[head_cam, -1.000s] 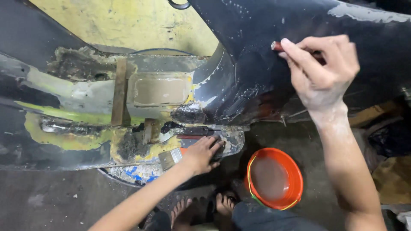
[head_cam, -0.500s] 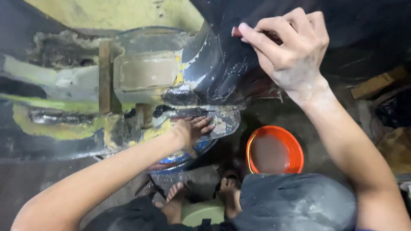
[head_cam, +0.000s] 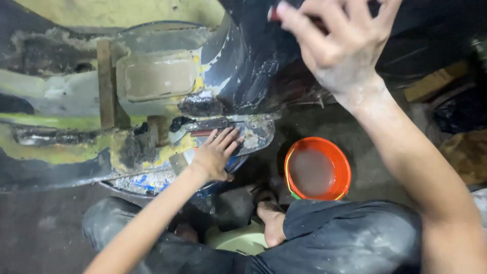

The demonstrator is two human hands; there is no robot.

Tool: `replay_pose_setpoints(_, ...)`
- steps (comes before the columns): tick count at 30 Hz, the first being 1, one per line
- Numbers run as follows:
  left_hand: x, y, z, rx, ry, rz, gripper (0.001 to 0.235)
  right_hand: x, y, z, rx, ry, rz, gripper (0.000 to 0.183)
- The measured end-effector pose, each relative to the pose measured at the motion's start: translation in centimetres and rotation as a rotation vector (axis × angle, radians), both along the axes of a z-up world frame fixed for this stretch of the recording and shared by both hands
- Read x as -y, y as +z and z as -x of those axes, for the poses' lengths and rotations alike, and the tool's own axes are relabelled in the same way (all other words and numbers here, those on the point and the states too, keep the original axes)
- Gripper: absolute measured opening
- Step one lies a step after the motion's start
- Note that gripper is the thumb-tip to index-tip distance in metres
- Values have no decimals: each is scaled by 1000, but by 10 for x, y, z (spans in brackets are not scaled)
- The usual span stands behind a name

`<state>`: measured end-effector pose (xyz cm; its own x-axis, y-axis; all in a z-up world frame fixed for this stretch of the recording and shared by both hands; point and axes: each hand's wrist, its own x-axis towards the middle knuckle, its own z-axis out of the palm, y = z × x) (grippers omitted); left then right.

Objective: The person sands the surface of a dark grey car fender using a sanding block and a sanding sponge. They work on the edges and curves of the part, occasionally wiping the surface with their hand to check the finish.

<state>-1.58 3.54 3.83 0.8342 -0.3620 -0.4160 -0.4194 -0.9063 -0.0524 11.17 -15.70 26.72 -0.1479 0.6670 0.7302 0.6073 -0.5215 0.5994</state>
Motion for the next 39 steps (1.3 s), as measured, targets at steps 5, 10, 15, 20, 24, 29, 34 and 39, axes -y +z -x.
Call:
replay_pose_setpoints(5,8,-36,12,346,74,81,108,-15,1,10,-8,18,-43,7)
replay_pose_setpoints(10,7,-39,20,584,57,292,101,-15,-11,19,38,32,-14,12)
replay_pose_setpoints(15,8,-21,18,518,91,351,92,-1,11,27,-341,42,-513,13)
replay_pose_setpoints(20,7,-17,14,550,100,394,89,-8,9,40,-679,162,-870,15)
replay_pose_setpoints(24,9,-15,13,452,119,363,83,-9,11,26,-760,155,-1097,15)
replay_pose_setpoints(29,6,-20,5,531,129,419,84,-31,45,1,-583,120,-1130,5)
replay_pose_setpoints(34,6,-18,0,475,162,434,89,-51,29,-1,-362,-24,-1027,9)
replay_pose_setpoints(39,7,-24,-2,492,180,430,92,-34,33,-7,-378,-61,-833,11)
